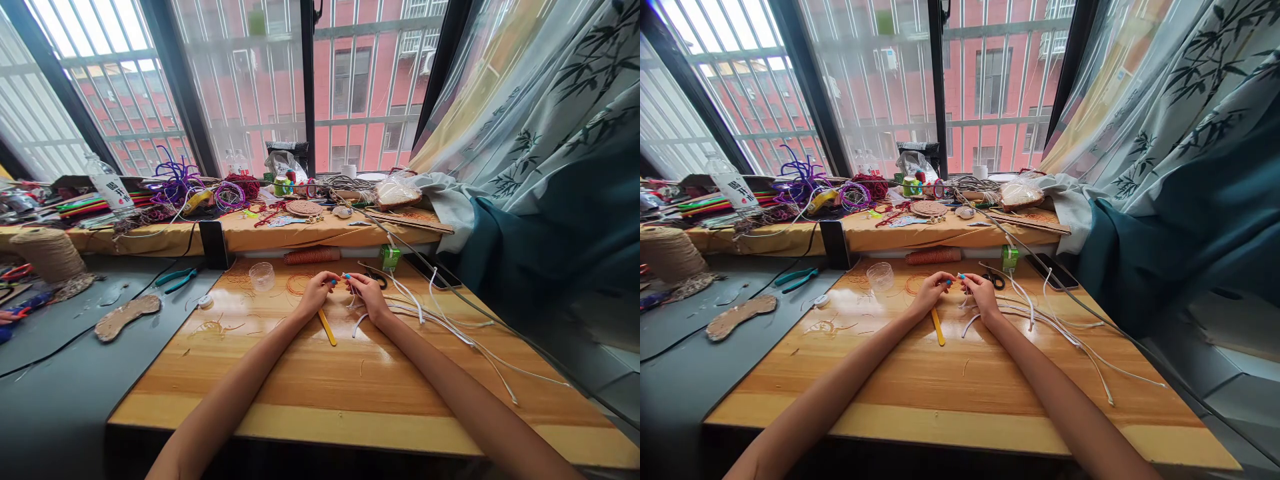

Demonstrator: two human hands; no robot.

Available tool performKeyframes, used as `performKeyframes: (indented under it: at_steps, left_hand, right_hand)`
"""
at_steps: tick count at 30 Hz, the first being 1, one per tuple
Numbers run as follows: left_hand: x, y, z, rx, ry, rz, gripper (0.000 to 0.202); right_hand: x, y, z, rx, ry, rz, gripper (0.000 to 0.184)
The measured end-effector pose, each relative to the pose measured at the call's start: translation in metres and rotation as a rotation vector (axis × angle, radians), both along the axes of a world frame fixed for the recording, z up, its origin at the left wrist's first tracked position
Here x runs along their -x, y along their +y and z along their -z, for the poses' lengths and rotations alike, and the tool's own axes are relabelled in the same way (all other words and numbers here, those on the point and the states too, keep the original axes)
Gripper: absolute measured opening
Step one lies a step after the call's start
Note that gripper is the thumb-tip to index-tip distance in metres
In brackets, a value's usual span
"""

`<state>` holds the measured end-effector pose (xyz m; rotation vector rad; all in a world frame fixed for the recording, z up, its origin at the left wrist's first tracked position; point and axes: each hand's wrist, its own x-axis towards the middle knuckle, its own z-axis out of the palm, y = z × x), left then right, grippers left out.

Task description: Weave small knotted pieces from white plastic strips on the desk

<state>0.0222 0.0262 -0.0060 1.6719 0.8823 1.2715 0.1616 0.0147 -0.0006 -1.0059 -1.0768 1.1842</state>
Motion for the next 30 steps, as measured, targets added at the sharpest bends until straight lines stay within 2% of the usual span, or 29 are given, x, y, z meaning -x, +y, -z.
performKeyframes:
  at_steps: [12,23,30]
  left_hand:
    - [0.0000,0.0007,0.0016,-0.017,0.043,0.062,0.022]
    - [-0.0012,-0.0017,0.0010,-0.017,0.049,0.033,0.019]
    - [-0.0009,0.0015,0.0026,0.012,-0.021,0.025,0.014]
  right_hand:
    - [0.0005,-0.0014,-0.0010,-0.035,-0.014,-0.022,0.022]
    - [-0.0007,0.0000,0.0023,-0.057,0.025,-0.004,0.028]
    - [-0.0021,0.0031,0.0042,-0.063,0.050,-0.009,0.031]
